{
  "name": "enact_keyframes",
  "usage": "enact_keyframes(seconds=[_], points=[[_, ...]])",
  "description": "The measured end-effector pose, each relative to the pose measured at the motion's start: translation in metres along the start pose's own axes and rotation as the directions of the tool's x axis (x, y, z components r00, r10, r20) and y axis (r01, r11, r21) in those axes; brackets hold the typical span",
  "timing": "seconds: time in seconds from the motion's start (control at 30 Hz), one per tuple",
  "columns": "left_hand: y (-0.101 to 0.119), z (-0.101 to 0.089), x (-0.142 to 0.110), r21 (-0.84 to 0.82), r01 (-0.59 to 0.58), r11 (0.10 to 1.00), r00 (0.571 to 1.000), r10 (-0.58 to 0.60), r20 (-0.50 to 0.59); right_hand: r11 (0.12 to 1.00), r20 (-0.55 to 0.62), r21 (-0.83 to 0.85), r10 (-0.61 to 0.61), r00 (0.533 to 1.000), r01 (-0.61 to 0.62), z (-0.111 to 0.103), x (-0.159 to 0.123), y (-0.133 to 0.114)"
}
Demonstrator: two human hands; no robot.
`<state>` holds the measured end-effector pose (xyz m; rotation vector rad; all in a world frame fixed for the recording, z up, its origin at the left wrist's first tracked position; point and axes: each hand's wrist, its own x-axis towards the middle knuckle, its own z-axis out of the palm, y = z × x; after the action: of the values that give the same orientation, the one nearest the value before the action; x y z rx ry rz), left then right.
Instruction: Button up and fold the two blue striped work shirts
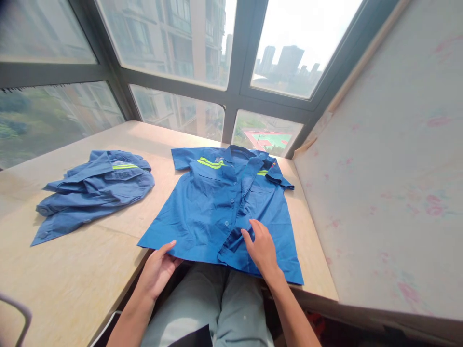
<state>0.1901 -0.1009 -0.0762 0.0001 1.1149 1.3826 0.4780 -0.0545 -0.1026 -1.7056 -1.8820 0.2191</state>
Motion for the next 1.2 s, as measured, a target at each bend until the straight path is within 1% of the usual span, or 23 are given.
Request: enact_keyframes(seconds=[0.07, 0.13, 0.2, 0.3, 0.37, 0.43, 0.57, 0.7, 0.77, 0.83, 0.9, 0.93, 1.0, 1.07, 1.13, 1.2], points=[[-0.012, 0.01, 0.0, 0.0, 0.058, 0.998, 0.997, -0.058, 0.043, 0.999, -0.025, 0.041, -0.017, 1.0, 0.018, 0.01, 0.027, 0.0], [-0.024, 0.019, 0.0, -0.002, 0.041, 0.999, 0.998, -0.041, 0.037, 0.998, -0.017, 0.045, -0.032, 0.999, 0.033, 0.021, 0.056, 0.004], [-0.032, 0.025, 0.002, 0.004, -0.004, 1.0, 1.0, 0.004, -0.014, 1.0, 0.021, -0.009, -0.019, 1.0, 0.019, 0.031, 0.083, 0.012], [-0.032, 0.026, 0.005, 0.042, -0.058, 0.997, 0.996, 0.061, -0.067, 0.988, 0.146, -0.152, 0.064, 0.987, -0.042, 0.04, 0.113, 0.024], [-0.026, 0.021, 0.007, 0.07, -0.094, 0.993, 0.99, 0.1, -0.097, 0.967, 0.225, -0.249, 0.116, 0.967, -0.059, 0.044, 0.125, 0.03], [-0.02, 0.013, 0.01, 0.095, -0.115, 0.989, 0.982, 0.127, -0.139, 0.944, 0.257, -0.323, 0.151, 0.955, -0.063, 0.048, 0.132, 0.033], [-0.017, 0.0, 0.017, 0.13, -0.089, 0.988, 0.973, 0.114, -0.199, 0.919, 0.254, -0.389, 0.175, 0.951, -0.066, 0.053, 0.143, 0.038], [-0.021, -0.005, 0.02, 0.127, -0.086, 0.988, 0.962, 0.115, -0.246, 0.921, 0.254, -0.387, 0.14, 0.957, -0.032, 0.049, 0.153, 0.041], [-0.022, -0.005, 0.018, 0.105, -0.098, 0.99, 0.955, 0.123, -0.269, 0.927, 0.233, -0.375, 0.097, 0.968, -0.003, 0.044, 0.158, 0.042], [-0.024, -0.003, 0.013, 0.084, -0.074, 0.994, 0.964, 0.093, -0.248, 0.939, 0.213, -0.344, 0.093, 0.973, -0.014, 0.04, 0.164, 0.039], [-0.029, 0.0, 0.006, 0.097, 0.004, 0.995, 0.99, 0.009, -0.14, 0.954, 0.198, -0.294, 0.113, 0.974, -0.051, 0.039, 0.171, 0.034], [-0.034, 0.002, 0.003, 0.116, 0.048, 0.992, 0.996, -0.039, -0.075, 0.962, 0.194, -0.267, 0.117, 0.974, -0.062, 0.04, 0.174, 0.03], [-0.044, 0.007, -0.002, 0.15, 0.098, 0.984, 0.995, -0.101, 0.018, 0.975, 0.191, -0.213, 0.109, 0.975, -0.067, 0.046, 0.18, 0.021], [-0.054, 0.011, -0.003, 0.169, 0.098, 0.981, 0.995, -0.103, 0.021, 0.985, 0.195, -0.133, 0.138, 0.971, -0.113, 0.054, 0.186, 0.013], [-0.061, 0.012, 0.0, 0.198, 0.088, 0.976, 0.996, -0.086, -0.019, 0.978, 0.19, -0.014, 0.207, 0.96, -0.208, 0.061, 0.193, 0.009], [-0.063, 0.009, 0.004, 0.252, 0.078, 0.965, 0.996, -0.066, -0.052, 0.958, 0.182, 0.092, 0.252, 0.951, -0.271, 0.066, 0.201, 0.011]])
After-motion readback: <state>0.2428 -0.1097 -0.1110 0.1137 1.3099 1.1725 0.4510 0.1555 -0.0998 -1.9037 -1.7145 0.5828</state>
